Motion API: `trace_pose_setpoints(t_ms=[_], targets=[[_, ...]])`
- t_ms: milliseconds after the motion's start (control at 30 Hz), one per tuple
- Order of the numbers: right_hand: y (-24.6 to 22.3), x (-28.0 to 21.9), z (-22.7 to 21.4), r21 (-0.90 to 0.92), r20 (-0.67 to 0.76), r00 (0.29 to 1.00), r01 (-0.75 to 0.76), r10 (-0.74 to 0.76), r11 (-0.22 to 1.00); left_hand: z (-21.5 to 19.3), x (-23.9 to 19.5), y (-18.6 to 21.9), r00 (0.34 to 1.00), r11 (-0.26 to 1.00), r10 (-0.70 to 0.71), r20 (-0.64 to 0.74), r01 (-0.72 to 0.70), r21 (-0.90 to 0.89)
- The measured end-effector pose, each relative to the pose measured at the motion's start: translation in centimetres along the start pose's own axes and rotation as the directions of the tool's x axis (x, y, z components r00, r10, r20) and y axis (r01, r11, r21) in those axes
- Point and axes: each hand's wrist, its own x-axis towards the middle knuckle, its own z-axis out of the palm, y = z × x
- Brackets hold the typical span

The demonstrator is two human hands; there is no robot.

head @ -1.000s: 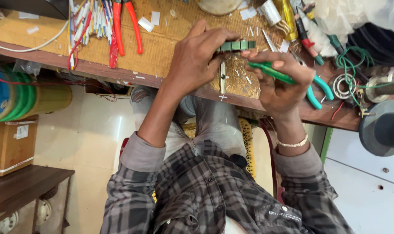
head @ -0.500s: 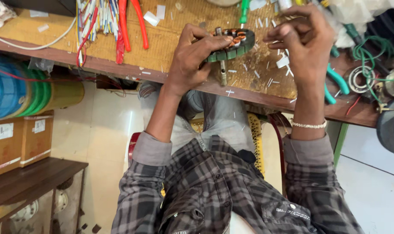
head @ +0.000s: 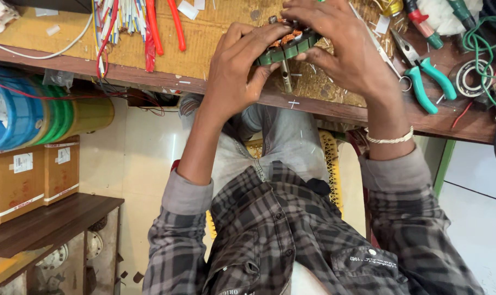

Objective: The person inserts small white plastic spacers into slots on a circular stator assembly, using a green screwdriver to adjust the copper windings and a pair of scissors to trim the spacers. The person repeats this process for multiple slots around the component.

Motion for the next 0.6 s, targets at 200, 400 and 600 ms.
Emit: trace_pose_setpoints(t_ms=[200, 400, 600], targets=[[0.9, 0.5, -0.6, 0.056, 0.121, 0.993, -0.007, 0.0, 0.998, 0.5, 0.1, 0.8, 0.996, 0.995, -0.092, 0.009, 0.091, 0.047], [-1.6, 0.3, 0.2, -0.018, 0.038, 0.984, -0.173, 0.173, 0.985, 1.8, -0.1, 0.5, 0.996, 0.991, -0.069, -0.05, 0.075, 0.107], [-1.7, 0.2, 0.5, -0.019, 0.012, 0.99, -0.139, 0.139, 0.99, 2.1, 0.3, 0.1, 0.997, 0.996, -0.047, -0.056, 0.051, 0.072]])
